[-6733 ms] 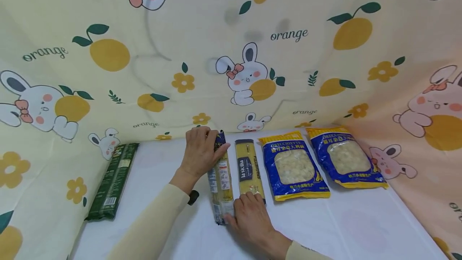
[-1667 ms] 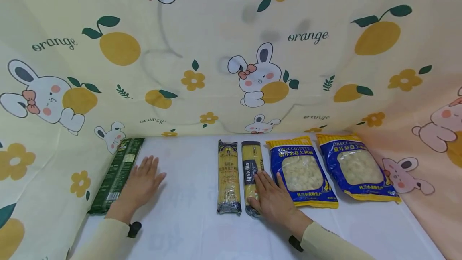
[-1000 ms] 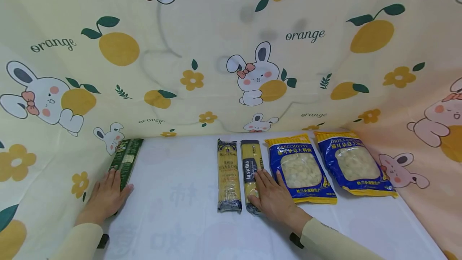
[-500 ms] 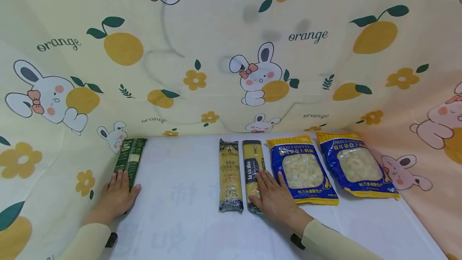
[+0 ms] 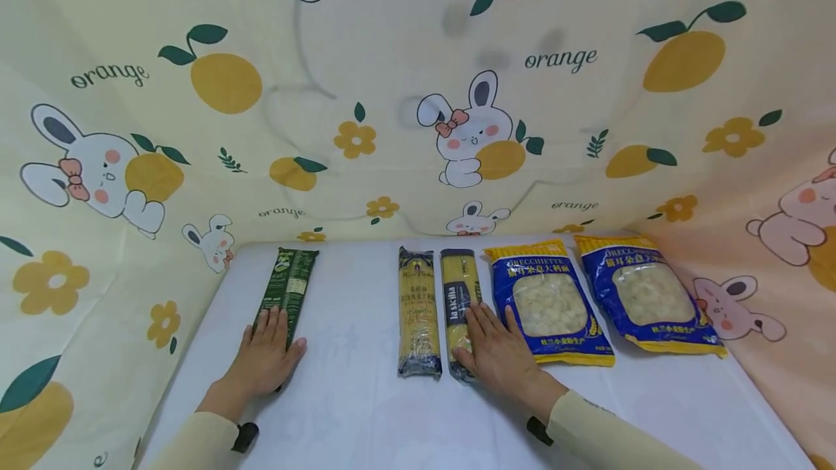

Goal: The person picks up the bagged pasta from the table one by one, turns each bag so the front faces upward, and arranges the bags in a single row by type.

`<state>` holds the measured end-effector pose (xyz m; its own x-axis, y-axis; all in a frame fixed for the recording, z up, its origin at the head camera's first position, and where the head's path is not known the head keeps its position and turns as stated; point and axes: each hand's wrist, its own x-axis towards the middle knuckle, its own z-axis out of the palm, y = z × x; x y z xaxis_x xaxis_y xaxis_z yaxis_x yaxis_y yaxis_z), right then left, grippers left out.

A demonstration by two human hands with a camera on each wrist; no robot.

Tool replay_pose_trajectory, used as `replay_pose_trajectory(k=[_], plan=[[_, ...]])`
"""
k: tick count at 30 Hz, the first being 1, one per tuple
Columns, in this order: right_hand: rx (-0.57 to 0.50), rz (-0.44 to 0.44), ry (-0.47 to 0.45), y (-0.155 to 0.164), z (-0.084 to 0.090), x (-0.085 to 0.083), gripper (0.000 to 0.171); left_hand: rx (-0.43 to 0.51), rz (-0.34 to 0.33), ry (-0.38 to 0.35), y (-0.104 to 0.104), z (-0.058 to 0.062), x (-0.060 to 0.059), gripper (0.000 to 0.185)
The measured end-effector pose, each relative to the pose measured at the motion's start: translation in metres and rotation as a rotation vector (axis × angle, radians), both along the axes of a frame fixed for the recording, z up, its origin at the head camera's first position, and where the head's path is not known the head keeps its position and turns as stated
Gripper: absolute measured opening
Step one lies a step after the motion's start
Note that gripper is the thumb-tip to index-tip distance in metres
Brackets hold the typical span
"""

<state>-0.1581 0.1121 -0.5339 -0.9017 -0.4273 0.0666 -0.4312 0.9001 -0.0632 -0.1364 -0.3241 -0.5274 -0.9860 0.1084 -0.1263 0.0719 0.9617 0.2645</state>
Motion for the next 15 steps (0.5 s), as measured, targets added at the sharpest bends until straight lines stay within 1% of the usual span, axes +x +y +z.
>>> replay_pose_trajectory(k=[2, 7, 15], plan=[[0.002, -0.004, -0.008, 0.0, 0.001, 0.0, 0.078, 0.003, -0.017, -0.006, 0.014, 0.001, 0.001, 0.082], [0.002, 0.001, -0.017, 0.0, 0.003, 0.001, 0.078, 0.031, -0.032, -0.042, 0.051, 0.002, 0.007, 0.081], [-0.003, 0.008, 0.0, 0.001, 0.001, 0.0, 0.078, 0.068, 0.003, -0.098, 0.114, 0.005, 0.019, 0.081]])
